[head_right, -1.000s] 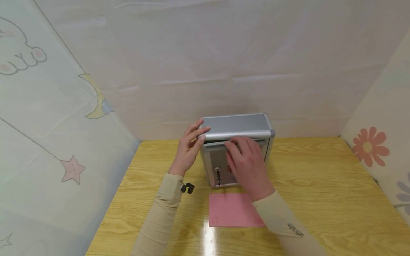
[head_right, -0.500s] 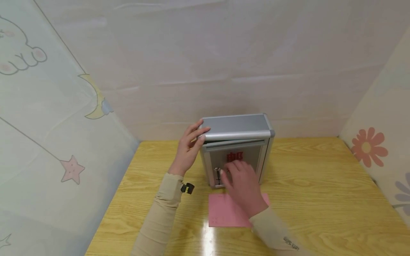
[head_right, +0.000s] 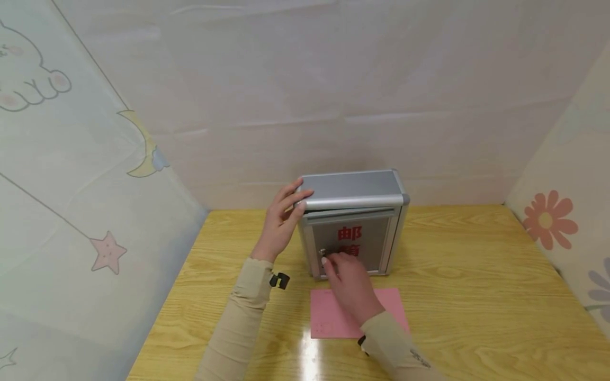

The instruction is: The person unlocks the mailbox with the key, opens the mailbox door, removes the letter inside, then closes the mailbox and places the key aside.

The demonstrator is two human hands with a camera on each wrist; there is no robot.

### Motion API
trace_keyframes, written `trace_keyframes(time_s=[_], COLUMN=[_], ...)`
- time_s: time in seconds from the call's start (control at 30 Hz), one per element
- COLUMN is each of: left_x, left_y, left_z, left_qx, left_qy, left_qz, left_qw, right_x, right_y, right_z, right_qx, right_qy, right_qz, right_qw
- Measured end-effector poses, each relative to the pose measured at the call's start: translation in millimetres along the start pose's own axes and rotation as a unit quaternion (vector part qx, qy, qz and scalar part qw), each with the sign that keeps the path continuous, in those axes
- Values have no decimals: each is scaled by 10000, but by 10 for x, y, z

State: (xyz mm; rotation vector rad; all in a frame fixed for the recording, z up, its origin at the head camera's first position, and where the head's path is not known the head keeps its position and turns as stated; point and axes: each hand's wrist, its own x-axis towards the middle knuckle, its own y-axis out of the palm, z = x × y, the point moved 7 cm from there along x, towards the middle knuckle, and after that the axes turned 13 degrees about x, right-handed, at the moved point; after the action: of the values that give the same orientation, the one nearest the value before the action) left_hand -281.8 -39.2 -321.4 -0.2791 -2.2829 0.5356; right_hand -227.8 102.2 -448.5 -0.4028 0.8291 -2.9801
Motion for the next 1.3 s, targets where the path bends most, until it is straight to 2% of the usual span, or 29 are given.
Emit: trace_keyframes(time_s=[0.4, 0.97, 1.3], left_x=[-1, -5, -4], left_y=[7, 1, 0], left_z=[1, 9, 0], left_qx=[14, -5, -29], left_qy=[-46, -21, -29], left_qz=[-8, -43, -21], left_qw=[10000, 10000, 10000], right_x=[66, 117, 149], right_y=[37, 61, 99], right_z=[-41, -36, -43], right_qx=[289, 630, 655], right_qy=[321, 436, 522], right_qz=[112, 241, 367], right_qw=[9990, 9968, 9958])
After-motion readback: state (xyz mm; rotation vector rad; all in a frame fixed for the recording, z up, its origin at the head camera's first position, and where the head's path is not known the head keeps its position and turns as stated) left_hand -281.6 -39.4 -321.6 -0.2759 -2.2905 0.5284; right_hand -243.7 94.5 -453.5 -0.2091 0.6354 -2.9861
